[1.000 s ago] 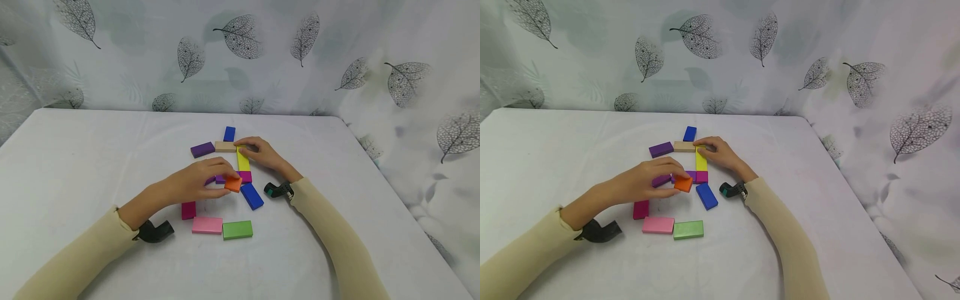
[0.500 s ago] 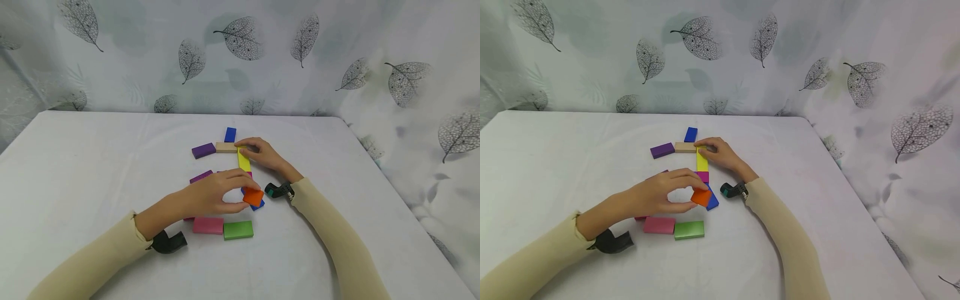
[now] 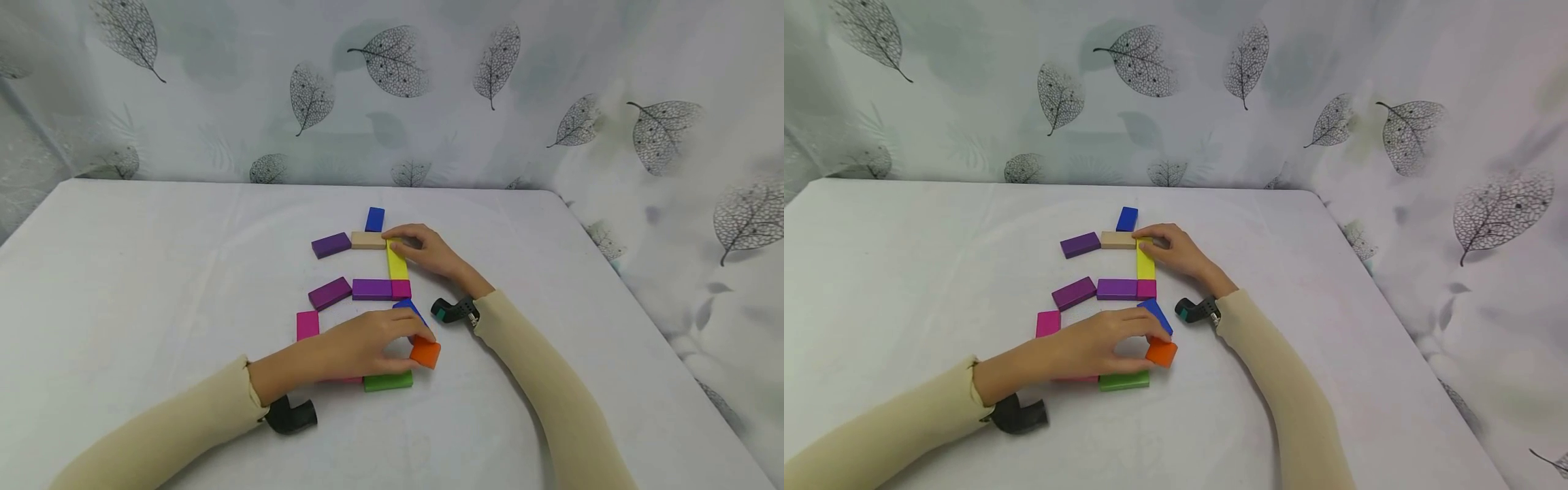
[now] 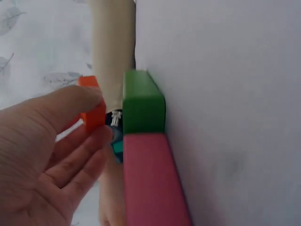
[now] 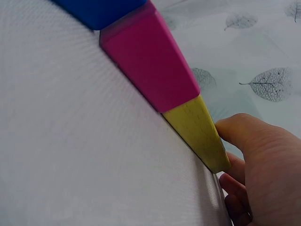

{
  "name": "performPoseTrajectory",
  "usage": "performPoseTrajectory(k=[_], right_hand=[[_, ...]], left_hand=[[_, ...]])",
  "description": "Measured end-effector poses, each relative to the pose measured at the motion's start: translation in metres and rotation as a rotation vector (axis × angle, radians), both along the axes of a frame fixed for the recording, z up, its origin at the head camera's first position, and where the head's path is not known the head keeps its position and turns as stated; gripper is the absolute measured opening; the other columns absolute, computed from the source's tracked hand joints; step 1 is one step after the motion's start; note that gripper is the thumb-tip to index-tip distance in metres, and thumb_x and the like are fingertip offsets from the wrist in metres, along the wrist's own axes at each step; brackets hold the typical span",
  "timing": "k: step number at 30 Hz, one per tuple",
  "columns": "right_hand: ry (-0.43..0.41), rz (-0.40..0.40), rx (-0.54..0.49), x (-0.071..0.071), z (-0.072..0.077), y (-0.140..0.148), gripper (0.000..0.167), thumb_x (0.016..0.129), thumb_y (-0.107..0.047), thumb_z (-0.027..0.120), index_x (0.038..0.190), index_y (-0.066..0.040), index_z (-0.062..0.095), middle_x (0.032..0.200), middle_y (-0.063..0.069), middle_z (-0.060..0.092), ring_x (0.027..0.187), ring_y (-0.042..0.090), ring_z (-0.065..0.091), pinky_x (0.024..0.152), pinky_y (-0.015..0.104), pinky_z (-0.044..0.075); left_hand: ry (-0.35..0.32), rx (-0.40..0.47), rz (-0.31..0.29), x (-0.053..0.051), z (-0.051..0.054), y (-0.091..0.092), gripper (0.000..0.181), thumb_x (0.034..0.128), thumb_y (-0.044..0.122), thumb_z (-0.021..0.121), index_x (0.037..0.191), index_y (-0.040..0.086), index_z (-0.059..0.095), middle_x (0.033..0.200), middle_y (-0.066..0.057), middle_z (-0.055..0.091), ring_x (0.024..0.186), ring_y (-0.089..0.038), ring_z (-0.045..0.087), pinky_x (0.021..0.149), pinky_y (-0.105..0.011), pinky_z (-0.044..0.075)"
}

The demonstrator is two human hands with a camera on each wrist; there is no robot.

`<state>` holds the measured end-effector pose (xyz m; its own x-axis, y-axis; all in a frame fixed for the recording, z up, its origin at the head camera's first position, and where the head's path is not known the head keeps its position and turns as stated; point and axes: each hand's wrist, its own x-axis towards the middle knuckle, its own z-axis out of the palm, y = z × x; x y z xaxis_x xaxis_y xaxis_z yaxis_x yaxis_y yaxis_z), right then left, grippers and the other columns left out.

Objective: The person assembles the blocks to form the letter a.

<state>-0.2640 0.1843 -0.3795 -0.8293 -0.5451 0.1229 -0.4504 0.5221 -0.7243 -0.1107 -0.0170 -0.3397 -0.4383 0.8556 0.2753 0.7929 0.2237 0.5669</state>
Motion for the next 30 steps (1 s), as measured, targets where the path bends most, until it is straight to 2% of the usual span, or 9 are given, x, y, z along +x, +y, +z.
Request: performPoseTrajectory(k=[9,15,24,27,30], right_hand=[[0.016,0.015,0.000,-0.001,0.001,-0.001,0.032,0.099,-0.019,0.056,0.130,-0.012,0.063,0.137,0.007,0.057,0.133,0.023,0.043,0.114,0.045,0.026],[0.012,0.005,0.005,-0.002,-0.001,0.000,0.032,0.099,-0.020,0.056,0.130,-0.014,0.063,0.137,0.005,0.057,0.132,0.022,0.043,0.113,0.044,0.027],[0.012,0.010,-0.005,-0.003,-0.002,0.000,0.032,0.099,-0.020,0.057,0.129,-0.013,0.064,0.135,0.005,0.059,0.130,0.021,0.044,0.113,0.043,0.028],[0.013,0.012,-0.010,-0.002,-0.001,0.000,0.031,0.099,-0.020,0.057,0.129,-0.013,0.064,0.135,0.005,0.059,0.130,0.021,0.045,0.113,0.043,0.028],[0.017,0.015,-0.012,-0.002,-0.001,0.000,0.031,0.099,-0.019,0.057,0.128,-0.013,0.064,0.135,0.005,0.059,0.130,0.021,0.044,0.113,0.044,0.027]], left_hand=[[-0.026,-0.059,0.059,0.005,-0.005,0.004,0.037,0.0897,0.019,0.071,0.123,0.009,0.061,0.117,-0.003,0.062,0.105,-0.013,0.059,0.092,-0.019,0.048],[-0.047,-0.103,0.081,0.005,-0.010,0.007,0.030,0.0911,0.021,0.069,0.119,0.010,0.065,0.117,-0.002,0.062,0.106,-0.013,0.059,0.093,-0.020,0.048],[-0.008,-0.073,0.081,0.003,-0.013,0.005,0.017,0.0914,0.021,0.069,0.105,0.011,0.068,0.110,-0.001,0.062,0.100,-0.010,0.061,0.088,-0.016,0.049],[0.025,-0.071,0.116,0.000,-0.012,0.004,0.018,0.0913,0.023,0.069,0.106,0.011,0.069,0.110,-0.001,0.061,0.099,-0.010,0.061,0.088,-0.018,0.049],[0.047,-0.081,0.178,-0.005,-0.011,0.002,0.022,0.0916,0.023,0.069,0.110,0.011,0.068,0.112,-0.002,0.061,0.100,-0.012,0.061,0.088,-0.021,0.051]])
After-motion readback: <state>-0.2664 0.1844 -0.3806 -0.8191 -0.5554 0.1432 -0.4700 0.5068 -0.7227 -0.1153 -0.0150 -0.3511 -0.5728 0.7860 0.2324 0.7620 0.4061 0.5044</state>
